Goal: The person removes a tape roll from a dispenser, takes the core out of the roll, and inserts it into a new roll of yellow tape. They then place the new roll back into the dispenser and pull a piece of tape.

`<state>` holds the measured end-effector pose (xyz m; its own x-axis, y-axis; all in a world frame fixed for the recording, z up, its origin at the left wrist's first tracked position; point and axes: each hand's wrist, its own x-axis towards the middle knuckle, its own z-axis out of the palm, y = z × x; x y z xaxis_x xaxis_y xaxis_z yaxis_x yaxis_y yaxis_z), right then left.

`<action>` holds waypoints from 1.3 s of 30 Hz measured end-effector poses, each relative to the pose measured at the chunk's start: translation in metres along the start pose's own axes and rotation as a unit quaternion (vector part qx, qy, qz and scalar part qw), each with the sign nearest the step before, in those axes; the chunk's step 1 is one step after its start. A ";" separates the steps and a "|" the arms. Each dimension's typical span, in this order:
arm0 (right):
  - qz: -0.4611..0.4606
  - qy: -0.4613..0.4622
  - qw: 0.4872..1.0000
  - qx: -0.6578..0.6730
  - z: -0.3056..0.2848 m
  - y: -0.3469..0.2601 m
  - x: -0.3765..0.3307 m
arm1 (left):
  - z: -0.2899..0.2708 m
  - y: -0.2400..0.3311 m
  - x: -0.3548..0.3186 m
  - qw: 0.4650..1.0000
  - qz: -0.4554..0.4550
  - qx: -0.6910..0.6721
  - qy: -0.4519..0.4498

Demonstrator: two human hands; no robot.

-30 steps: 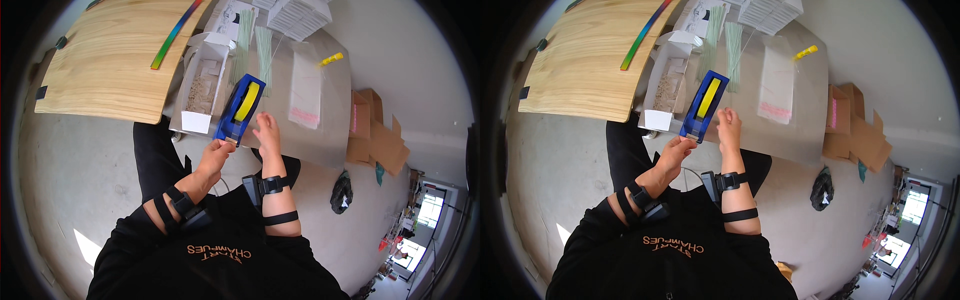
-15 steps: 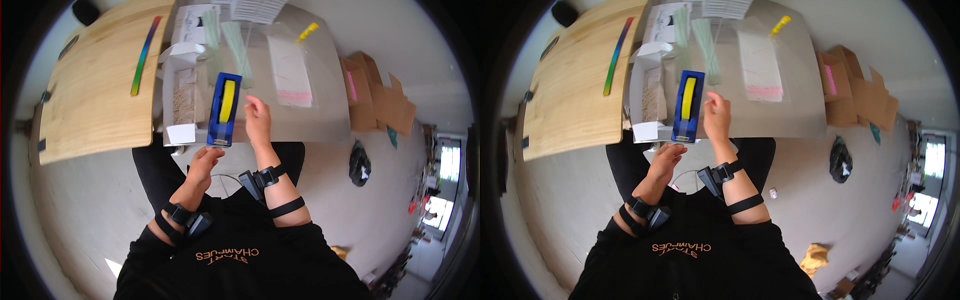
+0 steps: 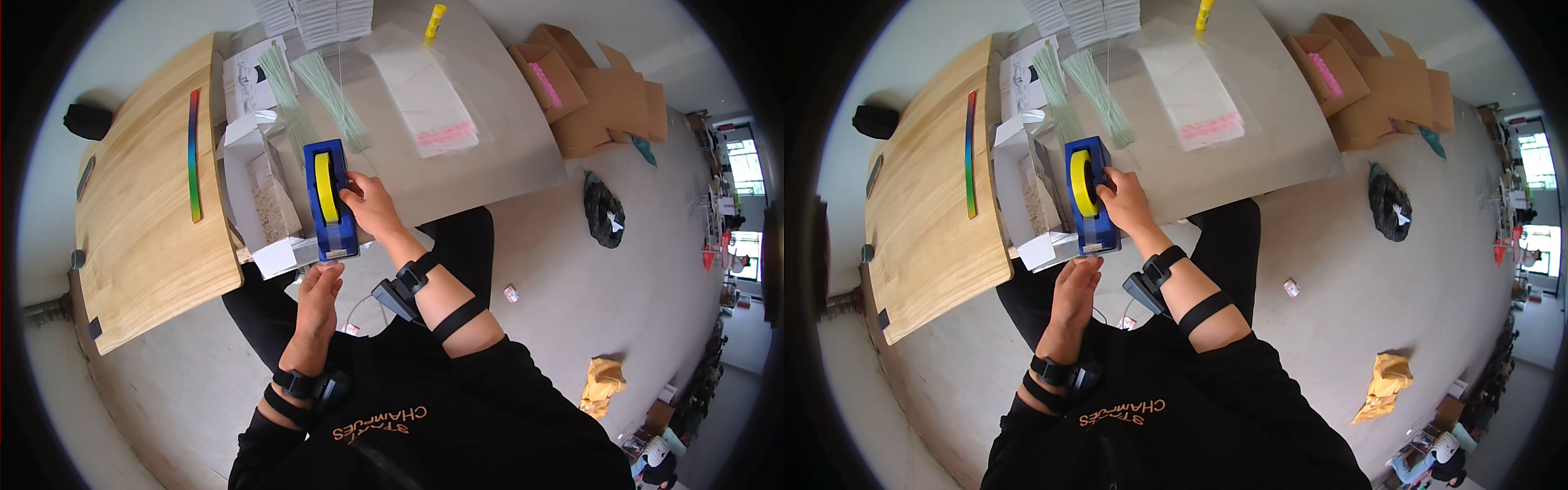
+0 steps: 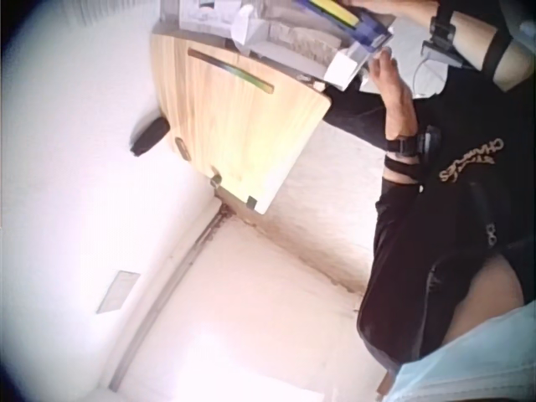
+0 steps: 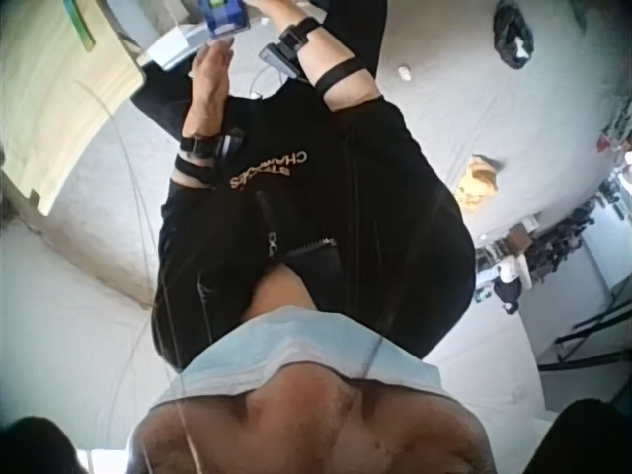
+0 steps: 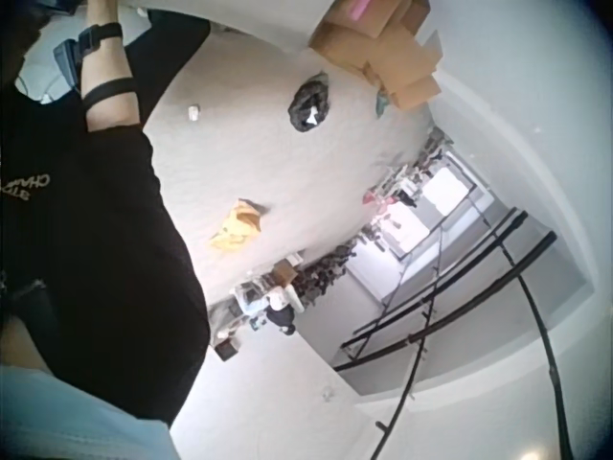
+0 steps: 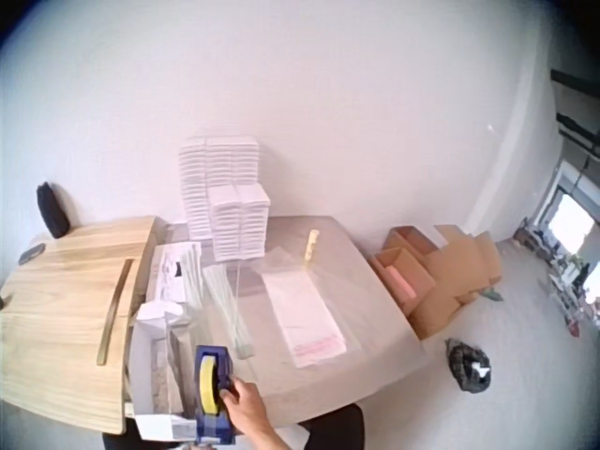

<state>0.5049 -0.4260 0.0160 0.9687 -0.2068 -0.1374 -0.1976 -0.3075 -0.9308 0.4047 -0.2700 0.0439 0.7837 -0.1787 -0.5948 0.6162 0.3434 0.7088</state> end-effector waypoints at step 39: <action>0.017 -0.014 1.000 0.022 -0.003 -0.074 0.012 | 0.023 -0.011 0.023 0.999 -0.024 -0.013 -0.038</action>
<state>0.5307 -0.4081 0.0845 0.9656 -0.1902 -0.1771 -0.2234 -0.2594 -0.9396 0.4176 -0.2987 0.0312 0.7579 -0.2651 -0.5960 0.6514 0.3567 0.6697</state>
